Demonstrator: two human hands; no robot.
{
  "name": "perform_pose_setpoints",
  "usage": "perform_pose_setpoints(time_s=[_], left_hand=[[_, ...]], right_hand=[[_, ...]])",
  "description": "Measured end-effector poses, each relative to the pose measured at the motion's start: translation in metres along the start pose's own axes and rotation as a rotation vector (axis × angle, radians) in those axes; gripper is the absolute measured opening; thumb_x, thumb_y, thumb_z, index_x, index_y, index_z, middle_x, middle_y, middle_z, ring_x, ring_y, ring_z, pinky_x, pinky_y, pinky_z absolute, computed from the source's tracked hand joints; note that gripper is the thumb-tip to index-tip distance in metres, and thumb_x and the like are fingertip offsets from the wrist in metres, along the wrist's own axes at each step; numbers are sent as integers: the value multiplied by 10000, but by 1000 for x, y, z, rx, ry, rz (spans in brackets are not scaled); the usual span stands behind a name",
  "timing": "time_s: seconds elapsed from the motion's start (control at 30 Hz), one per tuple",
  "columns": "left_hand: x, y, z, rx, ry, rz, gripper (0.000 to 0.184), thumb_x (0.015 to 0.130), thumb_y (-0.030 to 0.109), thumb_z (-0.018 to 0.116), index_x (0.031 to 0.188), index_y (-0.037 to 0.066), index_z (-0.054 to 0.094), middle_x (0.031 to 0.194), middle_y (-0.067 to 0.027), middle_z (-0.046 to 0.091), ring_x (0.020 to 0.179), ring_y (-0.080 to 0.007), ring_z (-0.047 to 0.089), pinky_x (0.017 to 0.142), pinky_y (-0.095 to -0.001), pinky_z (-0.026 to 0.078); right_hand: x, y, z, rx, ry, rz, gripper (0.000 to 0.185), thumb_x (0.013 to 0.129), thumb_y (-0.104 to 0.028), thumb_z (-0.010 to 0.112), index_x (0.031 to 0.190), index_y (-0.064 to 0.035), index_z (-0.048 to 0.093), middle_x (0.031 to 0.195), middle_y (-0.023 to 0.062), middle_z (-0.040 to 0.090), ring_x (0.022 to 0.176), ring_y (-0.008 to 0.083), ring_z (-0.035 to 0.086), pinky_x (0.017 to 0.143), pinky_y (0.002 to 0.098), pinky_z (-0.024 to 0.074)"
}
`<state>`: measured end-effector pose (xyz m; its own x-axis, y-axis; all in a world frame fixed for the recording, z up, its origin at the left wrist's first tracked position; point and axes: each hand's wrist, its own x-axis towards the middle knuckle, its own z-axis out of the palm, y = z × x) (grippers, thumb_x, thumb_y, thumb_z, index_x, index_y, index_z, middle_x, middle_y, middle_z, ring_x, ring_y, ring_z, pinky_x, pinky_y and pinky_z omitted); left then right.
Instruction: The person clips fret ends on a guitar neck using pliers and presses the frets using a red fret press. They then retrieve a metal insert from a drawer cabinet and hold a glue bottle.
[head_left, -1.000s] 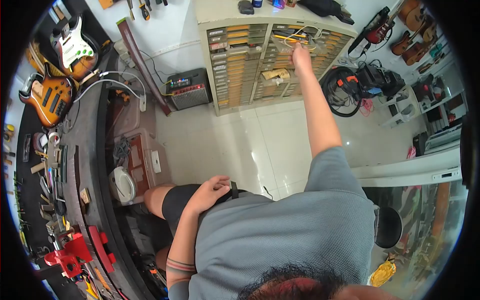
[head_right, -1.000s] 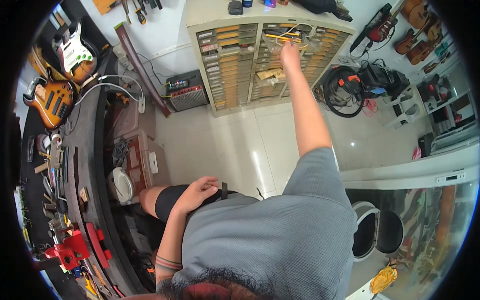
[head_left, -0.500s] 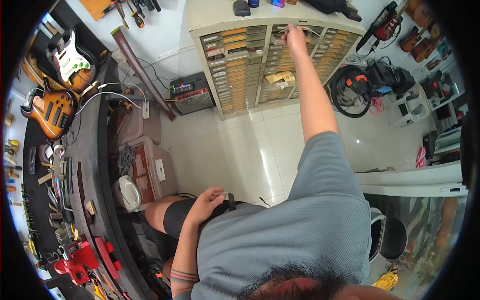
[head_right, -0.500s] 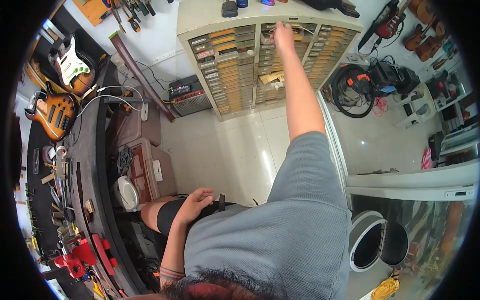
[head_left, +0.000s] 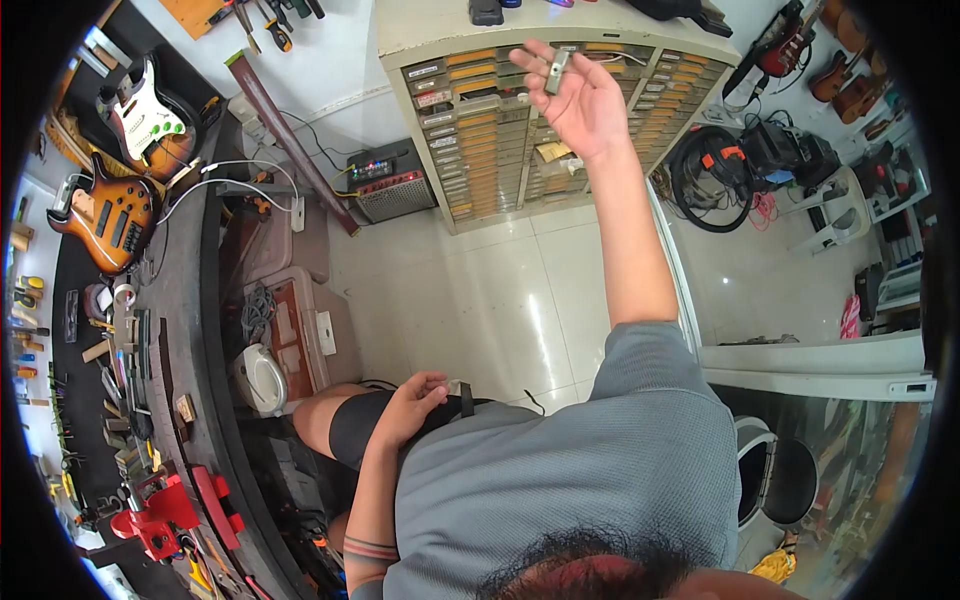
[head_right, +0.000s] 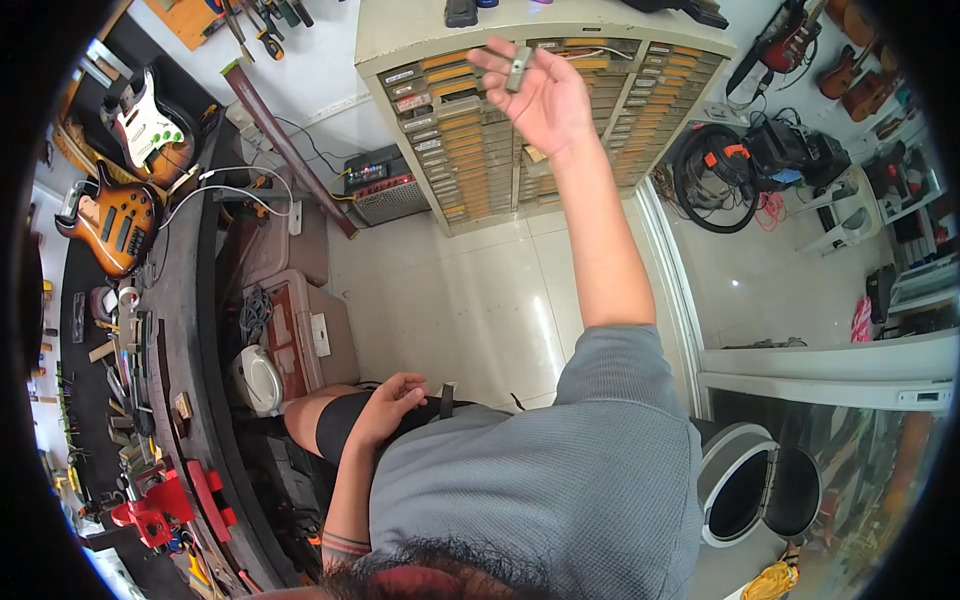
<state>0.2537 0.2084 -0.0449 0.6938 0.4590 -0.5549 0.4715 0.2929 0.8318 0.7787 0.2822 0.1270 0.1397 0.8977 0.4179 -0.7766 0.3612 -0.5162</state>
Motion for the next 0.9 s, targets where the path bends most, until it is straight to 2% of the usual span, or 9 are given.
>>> perform_pose_setpoints(time_s=[0.1, 0.13, 0.23, 0.33, 0.53, 0.63, 0.73, 0.83, 0.9], left_hand=[[-2, 2, 1, 5, 1, 6, 406, 1142, 197, 669, 1477, -26, 617, 1284, -128, 739, 1139, -187, 712, 1045, -329, 558], [-3, 3, 1, 2, 5, 6, 405, 1142, 196, 668, 1477, -25, 617, 1280, -128, 740, 1140, -186, 712, 1044, -328, 559], [-6, 3, 0, -35, 18, 8, 406, 1140, 196, 670, 1476, -26, 618, 1265, -127, 745, 1140, -182, 714, 1044, -327, 558], [-7, 4, 1, -48, 29, 5, 402, 1139, 192, 670, 1473, -28, 620, 1257, -127, 748, 1135, -179, 713, 1039, -325, 557], [-8, 2, 0, -67, 39, 6, 381, 1141, 175, 663, 1462, -27, 624, 1257, -117, 745, 1124, -175, 711, 1026, -317, 552], [-8, 3, 0, -61, 45, 6, 375, 1141, 169, 662, 1460, -24, 626, 1261, -116, 745, 1123, -176, 711, 1026, -315, 551], [-6, 0, 0, -83, 44, 2, 370, 1140, 163, 661, 1459, -21, 627, 1248, -117, 747, 1122, -177, 711, 1026, -317, 551], [-7, 2, 0, -84, 48, -11, 362, 1142, 162, 657, 1453, -21, 630, 1221, -112, 749, 1117, -177, 711, 1024, -320, 552], [-7, 0, 0, -89, 54, 8, 352, 1139, 158, 662, 1436, -28, 638, 1214, -115, 751, 1106, -178, 713, 1021, -327, 561]], right_hand=[[-6, 15, 22, -120, 41, 15, 492, 1152, -248, 404, 1461, 86, 591, 1436, 300, 693, 971, 295, 695, 893, 406, 594], [-11, 19, 40, -299, 88, -13, 439, 1152, -220, 461, 1435, 77, 617, 1429, 292, 704, 1093, 323, 734, 970, 412, 610], [-21, 31, 96, -401, 163, 6, 384, 1136, -137, 526, 1452, 68, 603, 1445, 292, 694, 1307, 369, 714, 1092, 434, 599], [-24, 36, 112, -326, 163, 85, 393, 1108, -46, 571, 1483, 70, 577, 1506, 297, 655, 1457, 400, 631, 1184, 468, 559], [-30, 45, 121, -481, 130, 52, 475, 1079, 10, 563, 1550, 58, 530, 1594, 309, 581, 1451, 391, 636, 1193, 472, 550], [-31, 48, 126, -557, 142, 33, 503, 1061, 37, 546, 1563, 48, 514, 1585, 304, 594, 1450, 395, 640, 1195, 470, 548], [-27, 47, 121, -519, 157, 39, 511, 1024, 61, 527, 1535, 50, 523, 1443, 261, 689, 1324, 377, 719, 1131, 463, 586], [-12, 38, 70, -601, 311, 19, 531, 991, 28, 537, 1522, 38, 551, 1199, 191, 729, 1082, 287, 744, 1016, 444, 611], [12, 21, 13, -613, 555, -151, 518, 953, 5, 549, 1469, 33, 573, 970, 107, 648, 776, 204, 612, 763, 389, 564]])
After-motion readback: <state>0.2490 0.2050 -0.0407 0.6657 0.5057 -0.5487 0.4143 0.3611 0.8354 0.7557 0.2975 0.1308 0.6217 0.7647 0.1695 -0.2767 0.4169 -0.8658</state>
